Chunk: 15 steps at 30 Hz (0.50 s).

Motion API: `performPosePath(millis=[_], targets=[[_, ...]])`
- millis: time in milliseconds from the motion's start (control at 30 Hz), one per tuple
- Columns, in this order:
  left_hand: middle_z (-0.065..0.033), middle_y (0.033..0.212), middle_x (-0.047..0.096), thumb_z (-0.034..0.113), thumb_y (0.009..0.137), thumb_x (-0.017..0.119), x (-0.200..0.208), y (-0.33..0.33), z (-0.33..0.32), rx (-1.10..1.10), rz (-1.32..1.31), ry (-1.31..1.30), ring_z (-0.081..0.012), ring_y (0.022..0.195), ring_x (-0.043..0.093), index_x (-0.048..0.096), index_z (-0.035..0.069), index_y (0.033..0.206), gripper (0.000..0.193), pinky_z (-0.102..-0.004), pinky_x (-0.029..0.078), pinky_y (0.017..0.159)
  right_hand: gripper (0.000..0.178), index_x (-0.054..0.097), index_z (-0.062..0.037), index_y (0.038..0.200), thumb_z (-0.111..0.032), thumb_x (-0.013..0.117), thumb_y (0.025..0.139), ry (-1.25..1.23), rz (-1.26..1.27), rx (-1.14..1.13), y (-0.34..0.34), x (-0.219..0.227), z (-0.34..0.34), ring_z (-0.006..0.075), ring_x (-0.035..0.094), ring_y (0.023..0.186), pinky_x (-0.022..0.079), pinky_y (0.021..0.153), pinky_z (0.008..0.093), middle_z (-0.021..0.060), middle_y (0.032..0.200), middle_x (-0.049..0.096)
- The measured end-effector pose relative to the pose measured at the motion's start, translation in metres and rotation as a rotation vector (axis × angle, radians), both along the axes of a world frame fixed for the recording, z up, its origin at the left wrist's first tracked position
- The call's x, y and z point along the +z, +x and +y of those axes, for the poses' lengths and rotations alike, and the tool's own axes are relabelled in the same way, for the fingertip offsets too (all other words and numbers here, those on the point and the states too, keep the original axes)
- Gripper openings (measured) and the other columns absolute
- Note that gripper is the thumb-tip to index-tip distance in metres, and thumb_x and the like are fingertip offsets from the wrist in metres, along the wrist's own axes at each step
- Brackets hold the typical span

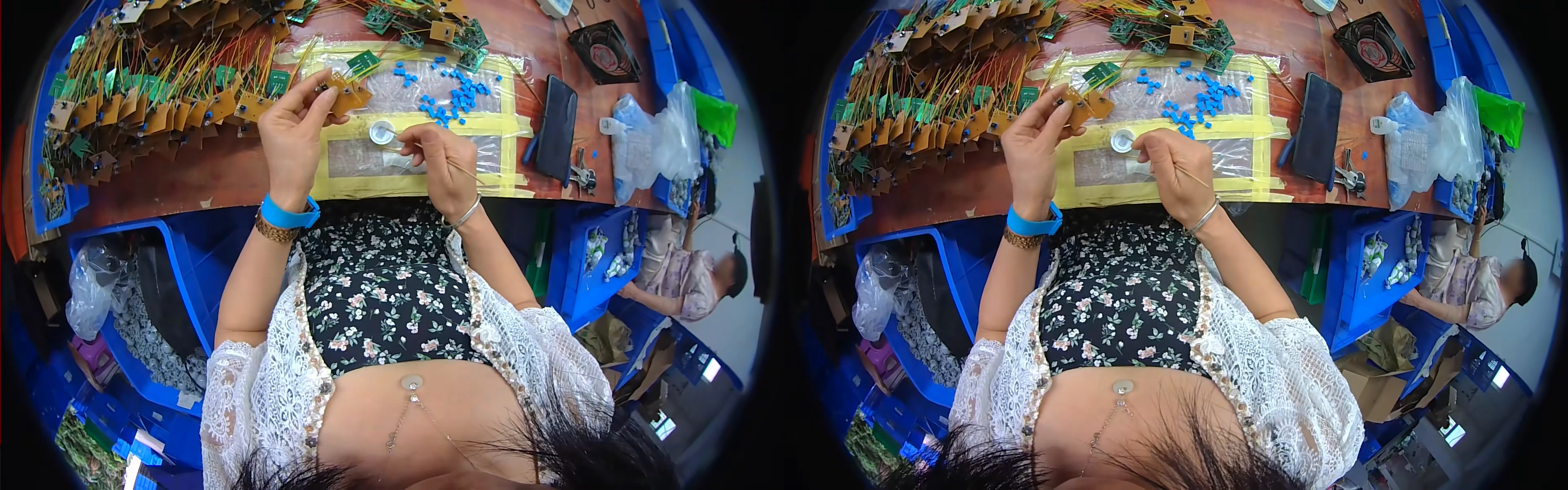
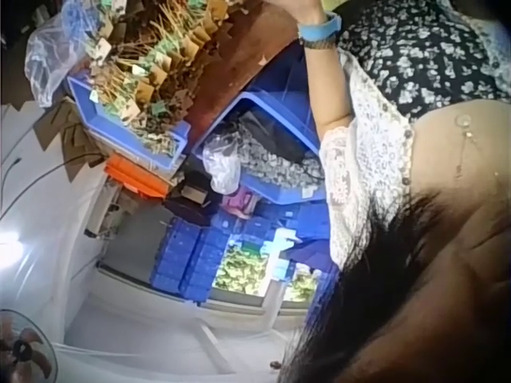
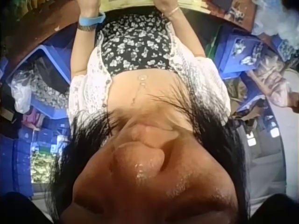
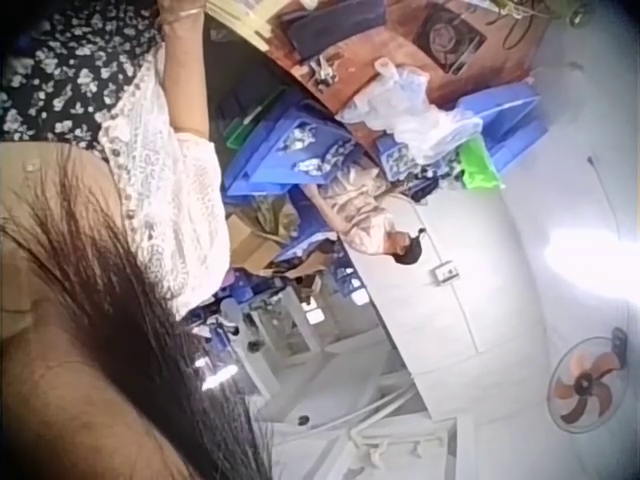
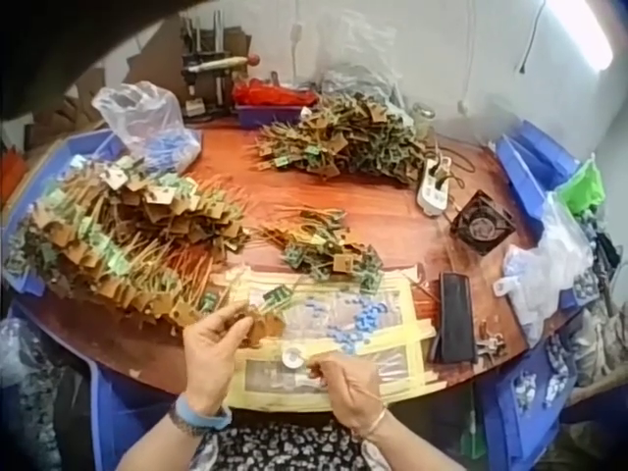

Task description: Manually assembling and sorting small electronic circuit boards and wires at a factory workbench.

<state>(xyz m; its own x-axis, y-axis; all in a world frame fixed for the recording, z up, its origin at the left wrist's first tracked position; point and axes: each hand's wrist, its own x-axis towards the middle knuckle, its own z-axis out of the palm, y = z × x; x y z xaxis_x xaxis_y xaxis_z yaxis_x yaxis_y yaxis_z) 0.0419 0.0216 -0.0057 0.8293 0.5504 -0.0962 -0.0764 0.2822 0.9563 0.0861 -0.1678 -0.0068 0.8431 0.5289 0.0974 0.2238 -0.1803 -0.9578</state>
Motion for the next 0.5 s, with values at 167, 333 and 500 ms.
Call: performPosePath(millis=[167,333,500], targets=[[-0.0079,0.090,0.068,0.003,0.091,0.060,0.001,-0.011,-0.007,0.058,-0.033,0.150,-0.0098,0.078,0.063,0.065,-0.006,0.111,0.023,-0.0244,0.055,0.067,0.037,0.067,0.0029,0.090,-0.021,0.042,0.102,-0.047,-0.110,-0.006,0.001,-0.003,0.003,0.0103,0.056,0.061,0.045,0.057,0.0230,0.0076,0.073,0.065],[-0.0100,0.092,0.070,0.004,0.091,0.061,-0.007,-0.020,-0.006,0.124,0.026,0.529,-0.0109,0.079,0.064,0.067,-0.004,0.108,0.020,-0.0247,0.051,0.071,0.037,0.067,0.0028,0.088,-0.021,0.043,0.101,-0.089,-0.160,-0.018,0.001,-0.001,0.006,0.0114,0.055,0.057,0.044,0.054,0.0243,0.0082,0.069,0.064],[-0.0120,0.092,0.071,0.003,0.090,0.061,-0.011,-0.021,-0.006,0.172,0.008,0.705,-0.0113,0.080,0.064,0.069,-0.002,0.107,0.019,-0.0258,0.050,0.072,0.044,0.067,0.0039,0.088,-0.028,0.040,0.102,0.005,-0.100,-0.016,0.000,0.001,0.004,0.0116,0.056,0.060,0.044,0.055,0.0239,0.0087,0.073,0.065]])
